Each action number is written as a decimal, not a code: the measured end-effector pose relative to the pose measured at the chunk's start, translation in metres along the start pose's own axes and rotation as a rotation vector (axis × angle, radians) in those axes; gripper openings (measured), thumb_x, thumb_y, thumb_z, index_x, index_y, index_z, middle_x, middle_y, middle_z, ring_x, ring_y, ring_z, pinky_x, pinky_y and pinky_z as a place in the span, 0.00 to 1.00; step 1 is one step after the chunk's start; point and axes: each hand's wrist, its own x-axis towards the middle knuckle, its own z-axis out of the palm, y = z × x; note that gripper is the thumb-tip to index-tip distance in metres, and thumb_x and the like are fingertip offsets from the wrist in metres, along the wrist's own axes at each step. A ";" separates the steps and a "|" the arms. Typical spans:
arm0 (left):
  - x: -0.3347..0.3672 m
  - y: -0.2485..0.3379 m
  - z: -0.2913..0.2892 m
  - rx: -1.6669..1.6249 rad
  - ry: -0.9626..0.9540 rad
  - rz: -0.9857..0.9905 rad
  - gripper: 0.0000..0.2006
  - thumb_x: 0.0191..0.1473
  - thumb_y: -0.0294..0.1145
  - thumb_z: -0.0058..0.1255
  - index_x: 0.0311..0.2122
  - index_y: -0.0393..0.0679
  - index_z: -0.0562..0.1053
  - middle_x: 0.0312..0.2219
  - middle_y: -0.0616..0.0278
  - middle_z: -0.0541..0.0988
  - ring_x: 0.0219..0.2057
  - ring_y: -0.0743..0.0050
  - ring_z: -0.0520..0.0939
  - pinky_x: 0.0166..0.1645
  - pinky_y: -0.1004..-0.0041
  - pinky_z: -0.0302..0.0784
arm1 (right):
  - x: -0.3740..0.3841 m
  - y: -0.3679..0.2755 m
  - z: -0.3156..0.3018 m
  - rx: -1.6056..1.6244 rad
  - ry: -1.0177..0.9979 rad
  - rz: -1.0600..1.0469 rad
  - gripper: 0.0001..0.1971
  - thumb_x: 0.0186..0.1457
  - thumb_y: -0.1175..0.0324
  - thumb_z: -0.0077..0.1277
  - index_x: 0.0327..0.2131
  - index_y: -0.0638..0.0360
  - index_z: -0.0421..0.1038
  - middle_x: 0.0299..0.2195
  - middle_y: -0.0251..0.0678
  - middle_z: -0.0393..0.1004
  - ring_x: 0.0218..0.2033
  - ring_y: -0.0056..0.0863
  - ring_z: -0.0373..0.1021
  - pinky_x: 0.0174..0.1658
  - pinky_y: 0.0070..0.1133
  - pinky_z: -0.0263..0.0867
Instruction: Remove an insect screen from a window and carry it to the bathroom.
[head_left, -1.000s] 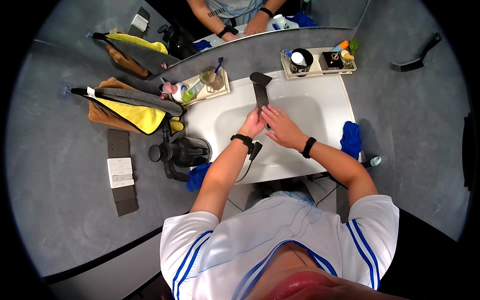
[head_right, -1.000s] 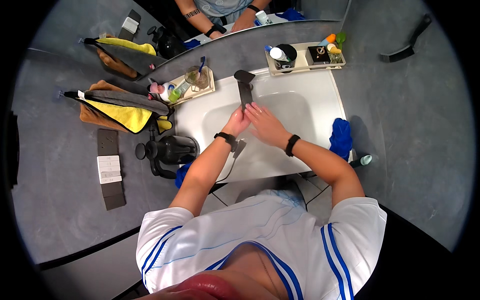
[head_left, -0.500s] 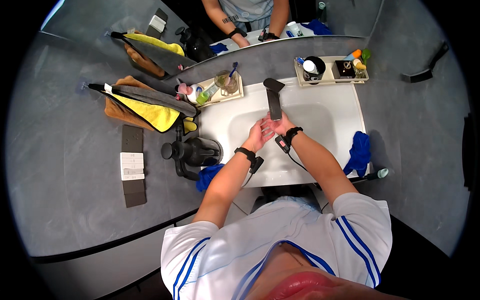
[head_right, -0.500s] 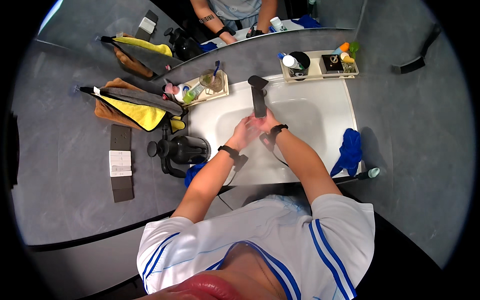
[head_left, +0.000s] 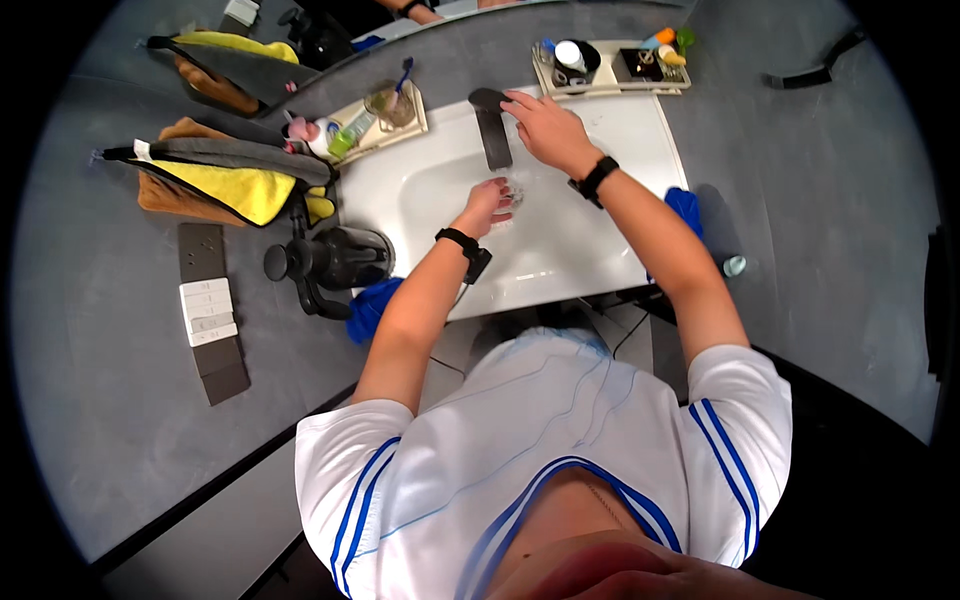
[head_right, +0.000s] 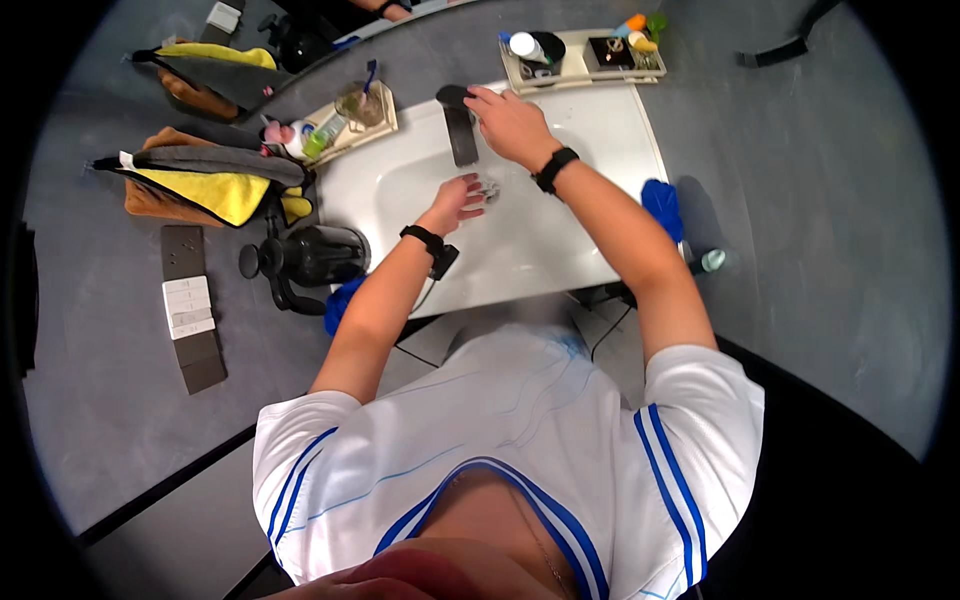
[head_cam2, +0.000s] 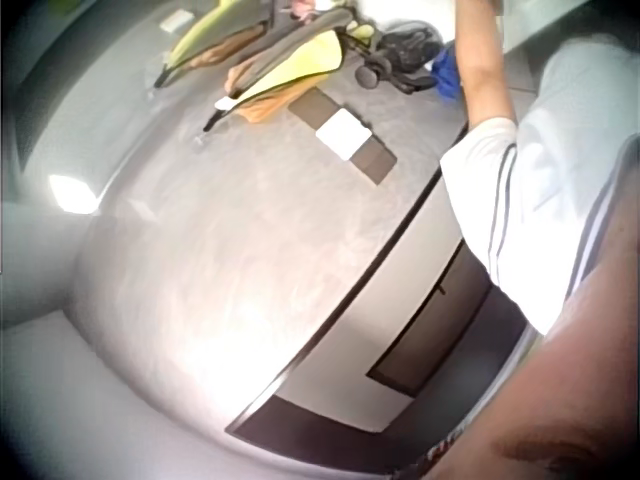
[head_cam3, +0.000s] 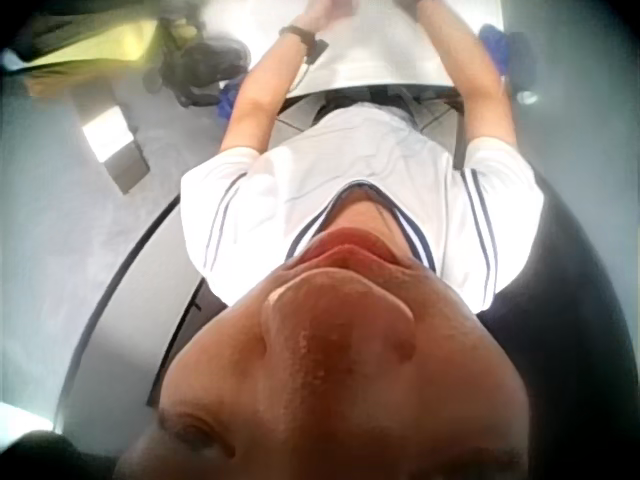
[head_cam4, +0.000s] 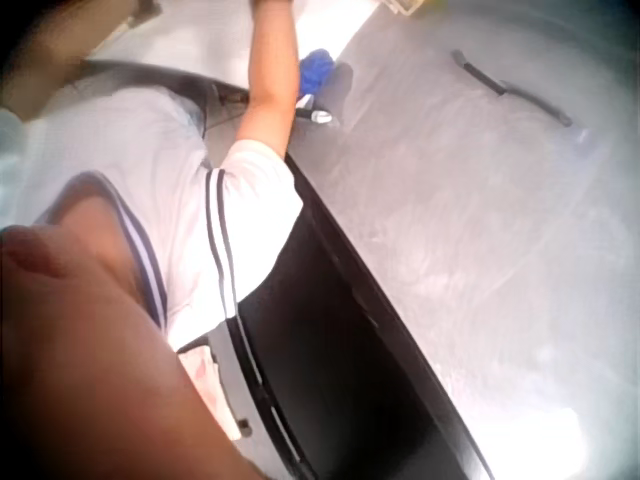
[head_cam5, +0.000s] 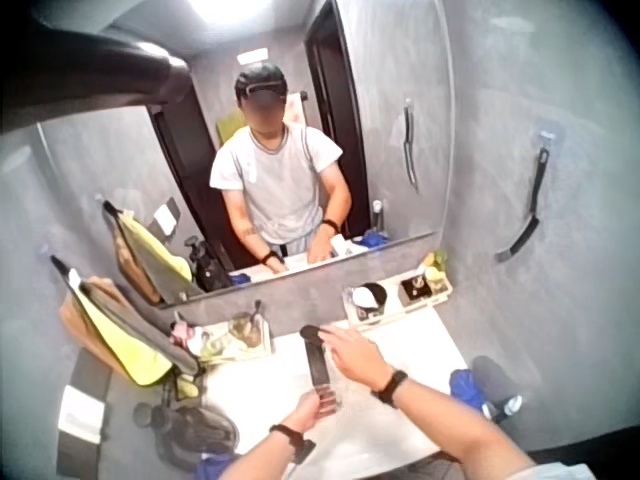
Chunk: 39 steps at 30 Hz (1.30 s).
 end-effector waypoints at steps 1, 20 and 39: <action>-0.006 -0.009 -0.008 0.057 -0.005 0.006 0.26 0.72 0.41 0.45 0.71 0.47 0.66 0.71 0.56 0.64 0.61 0.53 0.76 0.62 0.45 0.77 | -0.005 -0.004 0.004 0.000 -0.018 0.009 0.25 0.63 0.72 0.54 0.63 0.50 0.72 0.65 0.28 0.71 0.55 0.42 0.73 0.54 0.33 0.76; -0.079 -0.112 -0.082 0.596 0.064 0.736 0.35 0.66 0.41 0.61 0.74 0.47 0.64 0.68 0.39 0.70 0.69 0.44 0.72 0.70 0.58 0.69 | -0.235 0.047 0.019 -0.385 0.027 0.777 0.39 0.58 0.52 0.63 0.72 0.38 0.62 0.72 0.42 0.59 0.74 0.53 0.50 0.64 0.62 0.55; -0.171 -0.058 0.009 -0.595 -0.389 0.183 0.29 0.70 0.70 0.39 0.60 0.58 0.73 0.51 0.63 0.81 0.54 0.62 0.82 0.61 0.58 0.78 | -0.199 -0.166 0.017 0.472 0.118 0.104 0.12 0.65 0.57 0.59 0.41 0.55 0.79 0.41 0.40 0.81 0.43 0.43 0.76 0.49 0.35 0.73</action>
